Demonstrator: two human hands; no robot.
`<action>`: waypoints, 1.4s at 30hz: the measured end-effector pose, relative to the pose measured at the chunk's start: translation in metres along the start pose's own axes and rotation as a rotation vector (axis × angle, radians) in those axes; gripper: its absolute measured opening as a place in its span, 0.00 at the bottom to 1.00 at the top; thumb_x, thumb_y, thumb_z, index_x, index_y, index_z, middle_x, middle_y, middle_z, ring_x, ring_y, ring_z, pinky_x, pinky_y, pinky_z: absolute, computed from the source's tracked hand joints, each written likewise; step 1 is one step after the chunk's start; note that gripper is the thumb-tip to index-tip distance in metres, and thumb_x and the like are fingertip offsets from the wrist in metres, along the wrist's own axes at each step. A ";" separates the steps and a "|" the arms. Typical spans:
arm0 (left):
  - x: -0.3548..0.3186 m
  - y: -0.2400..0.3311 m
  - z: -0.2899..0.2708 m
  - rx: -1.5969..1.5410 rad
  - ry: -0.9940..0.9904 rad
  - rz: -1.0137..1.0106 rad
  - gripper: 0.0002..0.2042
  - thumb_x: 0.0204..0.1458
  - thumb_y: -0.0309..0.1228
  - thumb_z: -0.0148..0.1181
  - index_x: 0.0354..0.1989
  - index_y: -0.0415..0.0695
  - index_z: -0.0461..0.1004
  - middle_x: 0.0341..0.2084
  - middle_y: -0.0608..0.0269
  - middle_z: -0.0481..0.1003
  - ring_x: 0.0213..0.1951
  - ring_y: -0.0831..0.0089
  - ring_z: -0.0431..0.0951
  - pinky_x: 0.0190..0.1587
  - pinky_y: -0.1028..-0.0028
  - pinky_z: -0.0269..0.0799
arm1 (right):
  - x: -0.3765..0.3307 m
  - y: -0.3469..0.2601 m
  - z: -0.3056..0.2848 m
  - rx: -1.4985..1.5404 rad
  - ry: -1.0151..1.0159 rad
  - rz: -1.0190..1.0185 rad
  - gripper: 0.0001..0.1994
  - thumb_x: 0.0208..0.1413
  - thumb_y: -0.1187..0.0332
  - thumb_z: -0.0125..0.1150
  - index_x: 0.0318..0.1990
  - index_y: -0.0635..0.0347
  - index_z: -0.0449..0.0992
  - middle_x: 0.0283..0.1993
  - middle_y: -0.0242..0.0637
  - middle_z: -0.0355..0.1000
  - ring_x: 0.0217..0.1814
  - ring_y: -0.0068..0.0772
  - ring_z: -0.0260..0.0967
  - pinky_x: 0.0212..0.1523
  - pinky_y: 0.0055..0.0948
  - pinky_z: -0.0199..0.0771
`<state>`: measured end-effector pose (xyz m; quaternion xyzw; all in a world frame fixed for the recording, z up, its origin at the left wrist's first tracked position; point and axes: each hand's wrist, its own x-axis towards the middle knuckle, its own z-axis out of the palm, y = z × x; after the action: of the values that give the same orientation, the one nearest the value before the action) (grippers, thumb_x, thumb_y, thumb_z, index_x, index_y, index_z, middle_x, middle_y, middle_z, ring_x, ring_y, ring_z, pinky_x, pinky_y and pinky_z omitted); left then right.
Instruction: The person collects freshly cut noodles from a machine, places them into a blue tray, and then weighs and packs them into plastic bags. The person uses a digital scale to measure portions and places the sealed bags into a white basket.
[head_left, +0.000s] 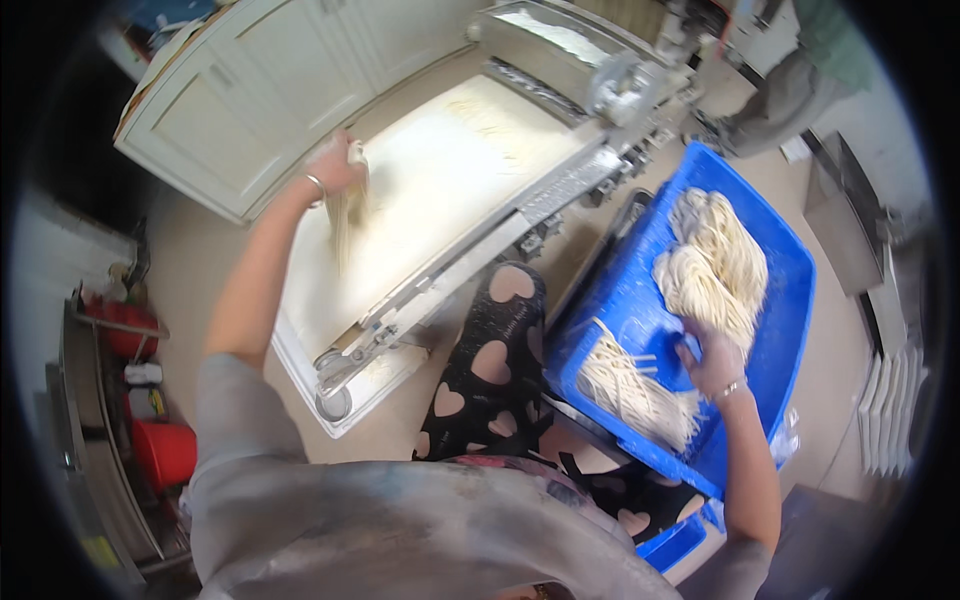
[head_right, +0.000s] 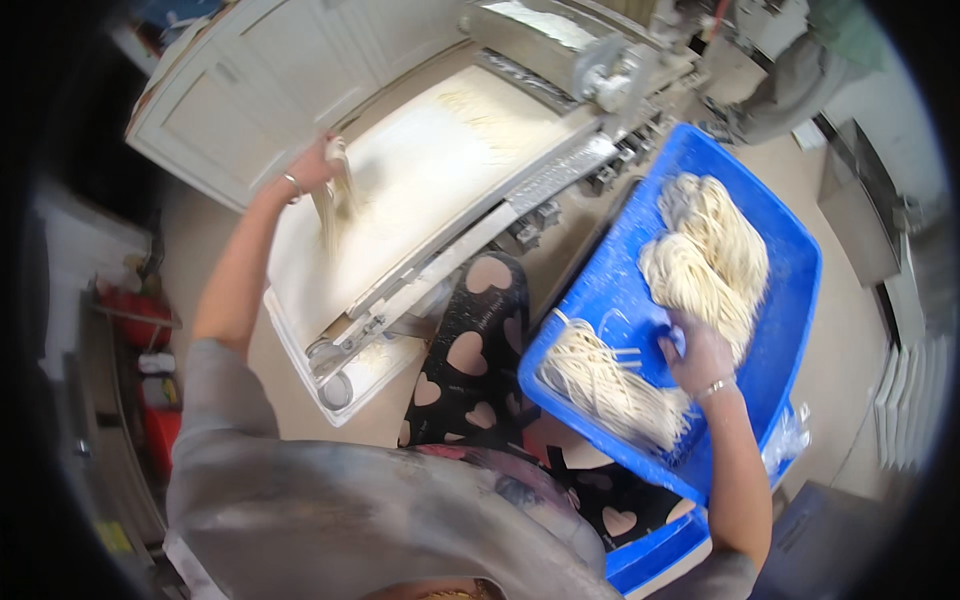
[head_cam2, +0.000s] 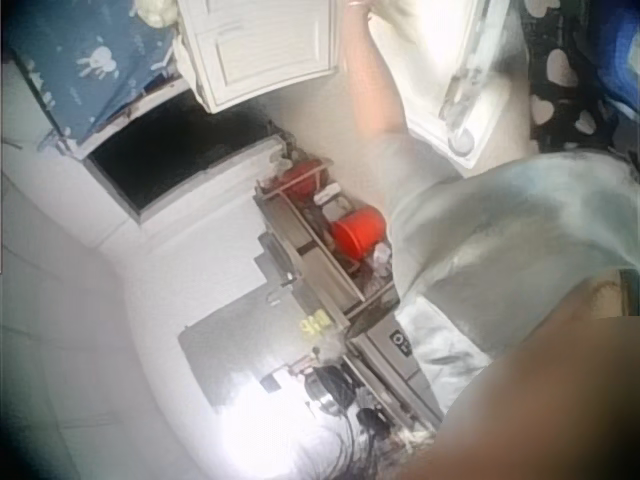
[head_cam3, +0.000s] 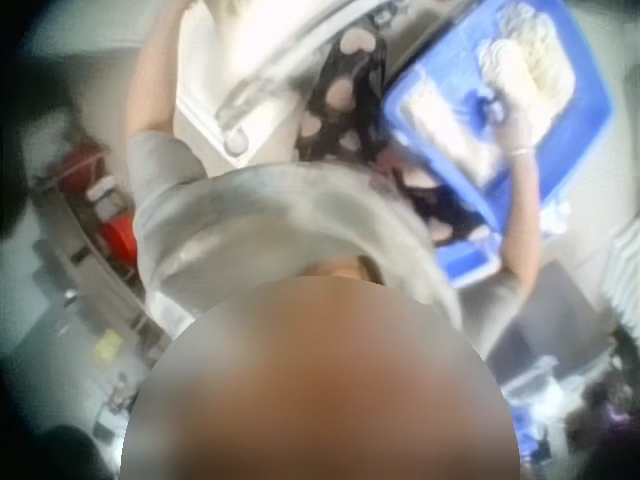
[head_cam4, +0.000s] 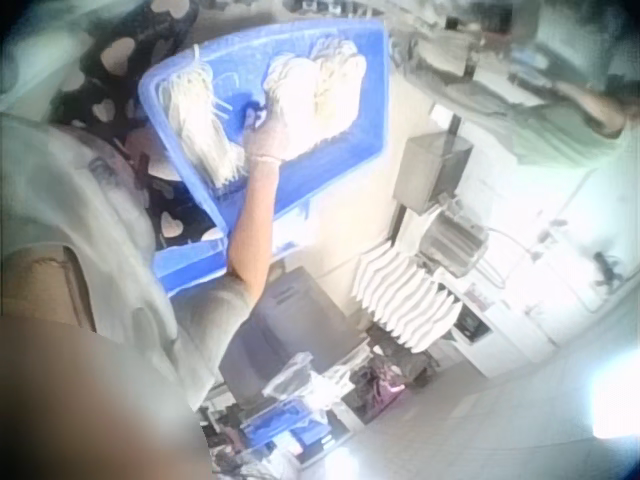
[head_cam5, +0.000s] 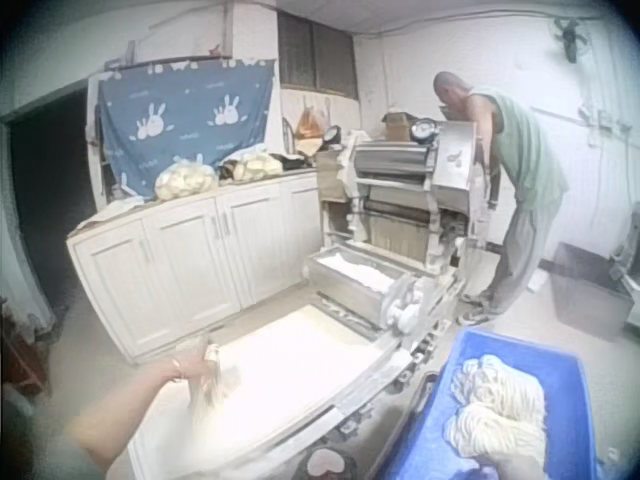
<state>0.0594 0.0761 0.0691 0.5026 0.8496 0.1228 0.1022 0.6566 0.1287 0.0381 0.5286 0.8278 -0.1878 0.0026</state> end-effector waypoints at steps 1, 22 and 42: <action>-0.006 0.032 -0.020 0.040 -0.035 0.044 0.31 0.45 0.40 0.57 0.58 0.39 0.62 0.42 0.41 0.75 0.45 0.49 0.76 0.50 0.60 0.70 | 0.000 -0.002 -0.007 0.068 0.078 -0.097 0.20 0.49 0.66 0.65 0.52 0.56 0.75 0.48 0.44 0.75 0.49 0.50 0.73 0.50 0.42 0.72; -0.061 0.423 0.141 -0.406 -0.684 0.515 0.19 0.49 0.34 0.63 0.48 0.38 0.72 0.44 0.53 0.76 0.48 0.67 0.76 0.52 0.71 0.73 | 0.020 0.083 -0.032 -0.391 0.076 0.183 0.19 0.46 0.71 0.61 0.48 0.59 0.67 0.48 0.47 0.71 0.50 0.50 0.71 0.50 0.42 0.72; 0.059 0.042 0.153 0.306 -0.057 -0.119 0.66 0.31 0.67 0.67 0.72 0.38 0.36 0.72 0.46 0.37 0.74 0.55 0.34 0.71 0.50 0.30 | 0.021 0.103 -0.025 -0.135 0.180 0.170 0.35 0.49 0.58 0.67 0.64 0.62 0.61 0.65 0.52 0.59 0.66 0.53 0.58 0.64 0.40 0.62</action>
<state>0.1121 0.1639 -0.0663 0.4644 0.8834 -0.0286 0.0555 0.7423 0.1933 0.0257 0.6101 0.7877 -0.0827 -0.0204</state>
